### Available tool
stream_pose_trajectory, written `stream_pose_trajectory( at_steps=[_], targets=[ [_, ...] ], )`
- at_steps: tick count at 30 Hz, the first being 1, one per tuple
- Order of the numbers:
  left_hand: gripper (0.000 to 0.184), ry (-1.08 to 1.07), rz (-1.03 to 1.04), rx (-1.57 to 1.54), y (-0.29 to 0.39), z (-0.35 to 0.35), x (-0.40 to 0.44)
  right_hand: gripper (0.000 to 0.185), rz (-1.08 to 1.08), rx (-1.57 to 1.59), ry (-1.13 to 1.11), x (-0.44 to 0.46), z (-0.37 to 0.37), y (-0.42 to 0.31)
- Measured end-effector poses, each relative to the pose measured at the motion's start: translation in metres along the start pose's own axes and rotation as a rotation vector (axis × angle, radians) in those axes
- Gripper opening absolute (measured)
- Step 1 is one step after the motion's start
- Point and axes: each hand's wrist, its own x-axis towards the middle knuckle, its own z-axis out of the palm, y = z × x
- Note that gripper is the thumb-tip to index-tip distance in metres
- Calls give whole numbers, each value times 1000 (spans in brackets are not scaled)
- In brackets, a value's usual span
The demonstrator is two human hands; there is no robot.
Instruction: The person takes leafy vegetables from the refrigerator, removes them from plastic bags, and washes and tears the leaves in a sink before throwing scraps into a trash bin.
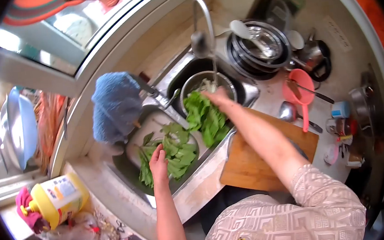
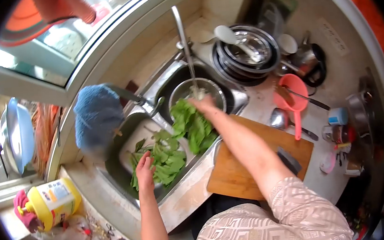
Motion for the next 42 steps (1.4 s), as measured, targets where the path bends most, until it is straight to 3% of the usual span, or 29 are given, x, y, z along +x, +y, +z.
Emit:
stream_pose_trajectory(
  at_steps=[3,4,5,6,8,9,11,12,14,15,16,17,18,21,22,24,25,26,27,28,31,36,38,40,42],
  targets=[
    [30,219,-26,16,-70,-38,48,83,128,-160,119,-3,11,-9],
    [30,235,-37,17,-84,-39,59,85,-39,-300,31,-10,19,-1],
    [29,282,103,146,-91,-33,73,87,-211,-435,-55,-17,29,6],
    [28,326,244,276,-93,-25,84,78,-207,-681,-123,-25,38,13],
    [34,407,381,441,-89,6,101,66,-292,-852,-222,-19,43,40],
    [34,411,376,436,-90,21,107,66,-295,-858,-225,-14,42,42],
    [41,514,229,899,-96,41,114,57,-275,-991,-156,-11,39,45],
    [41,512,217,894,-98,41,117,57,-272,-1002,-163,-13,39,44],
    [43,280,-41,794,-96,30,119,46,-296,-913,-33,-21,44,39],
    [36,314,42,704,-112,22,127,46,-298,-913,-39,-30,45,34],
    [36,320,41,708,-106,14,117,39,-552,-799,50,-44,46,32],
    [33,232,57,461,-100,6,106,33,-797,-671,144,-60,46,28],
    [30,143,78,213,-85,1,93,23,-881,-525,129,-81,49,11],
    [27,37,-1,-24,-49,-11,60,30,-1099,-183,-247,-113,85,0],
    [26,-29,-54,-137,-38,-15,53,37,-1045,-114,-386,-119,99,-2],
    [28,-51,-28,-94,-17,-22,39,34,-1072,-134,-499,-121,120,-5],
    [29,-102,-41,-194,-7,-25,32,34,-1075,-131,-500,-124,123,-13],
    [29,-152,-58,-294,-2,-29,27,30,-986,-162,-647,-125,124,-21],
    [29,-156,-10,-197,0,-34,24,27,-892,-193,-792,-126,124,-26],
    [29,-153,-13,-200,2,-39,20,27,-890,-195,-797,-127,124,-27],
    [25,-130,113,305,10,-53,12,22,-1006,-282,-740,-127,121,-35],
    [22,-153,223,207,27,-51,-2,32,-821,-193,-949,-143,112,-54],
    [24,-217,316,374,25,-49,3,36,-826,-39,-980,-152,122,-53],
    [24,-198,310,373,33,-53,1,41,-823,-116,-973,-152,121,-62],
    [24,-74,289,885,46,-65,-10,45,-874,-563,-978,-153,116,-64]
  ],
)
